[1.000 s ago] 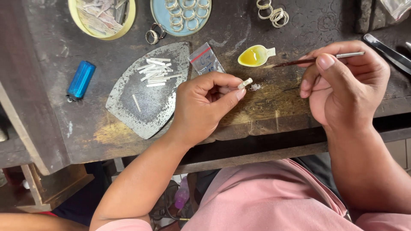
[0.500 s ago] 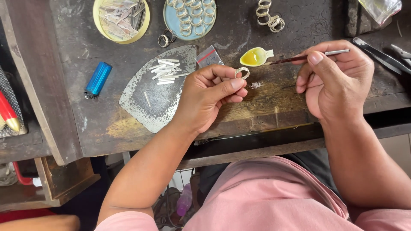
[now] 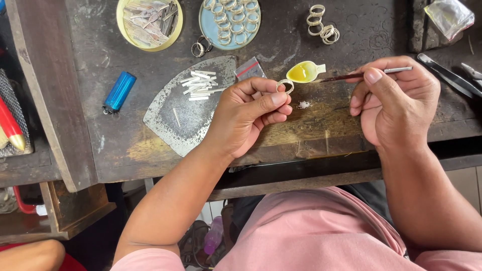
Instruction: The person uses a small brush to apply a yellow liquid from a container onto a small ring held in the left hand. The person repeatedly dips the brush into the liquid and coats the ring's surface. The ring is rotated to cover different areas, and the process continues throughout the clip.
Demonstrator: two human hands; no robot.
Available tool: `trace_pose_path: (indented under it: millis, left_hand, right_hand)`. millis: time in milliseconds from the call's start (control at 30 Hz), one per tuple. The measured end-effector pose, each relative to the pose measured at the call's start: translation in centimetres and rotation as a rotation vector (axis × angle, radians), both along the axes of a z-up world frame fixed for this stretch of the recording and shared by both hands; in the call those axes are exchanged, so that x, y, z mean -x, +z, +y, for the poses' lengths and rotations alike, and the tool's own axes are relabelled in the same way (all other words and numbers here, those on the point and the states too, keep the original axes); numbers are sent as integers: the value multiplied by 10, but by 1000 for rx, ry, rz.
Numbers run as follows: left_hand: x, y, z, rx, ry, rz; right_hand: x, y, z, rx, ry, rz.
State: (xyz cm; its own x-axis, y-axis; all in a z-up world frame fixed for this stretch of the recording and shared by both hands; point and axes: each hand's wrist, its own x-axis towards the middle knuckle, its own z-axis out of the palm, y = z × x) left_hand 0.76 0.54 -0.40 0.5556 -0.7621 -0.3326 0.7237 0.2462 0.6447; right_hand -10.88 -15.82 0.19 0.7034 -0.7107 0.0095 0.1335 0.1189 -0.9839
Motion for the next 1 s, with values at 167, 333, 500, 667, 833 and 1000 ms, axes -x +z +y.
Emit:
trace_pose_path:
  millis: [167,333,500,667,833,1000]
  left_hand:
    - [0,-4,-1,5,-1,-17]
    - [0,-5,-3,-45,-8,-50]
    - [2,-8,-6,-66,-11,-43]
    - [5,-9,-7,-83,5,-194]
    - [10,-5,-7,-186,50,-381]
    - [11,1,-7,-343,46,-599]
  right_hand:
    - [0,1,0,-8,9,-9]
    - [-1,3,1,-18,21,-8]
    - [-1,2,0,0,6,6]
    - [1,-4,-3,-36,-15,-29]
    - [4,-8,-5,-45,-8,-19]
    - [7,-9,-6,-51,-17,-27]
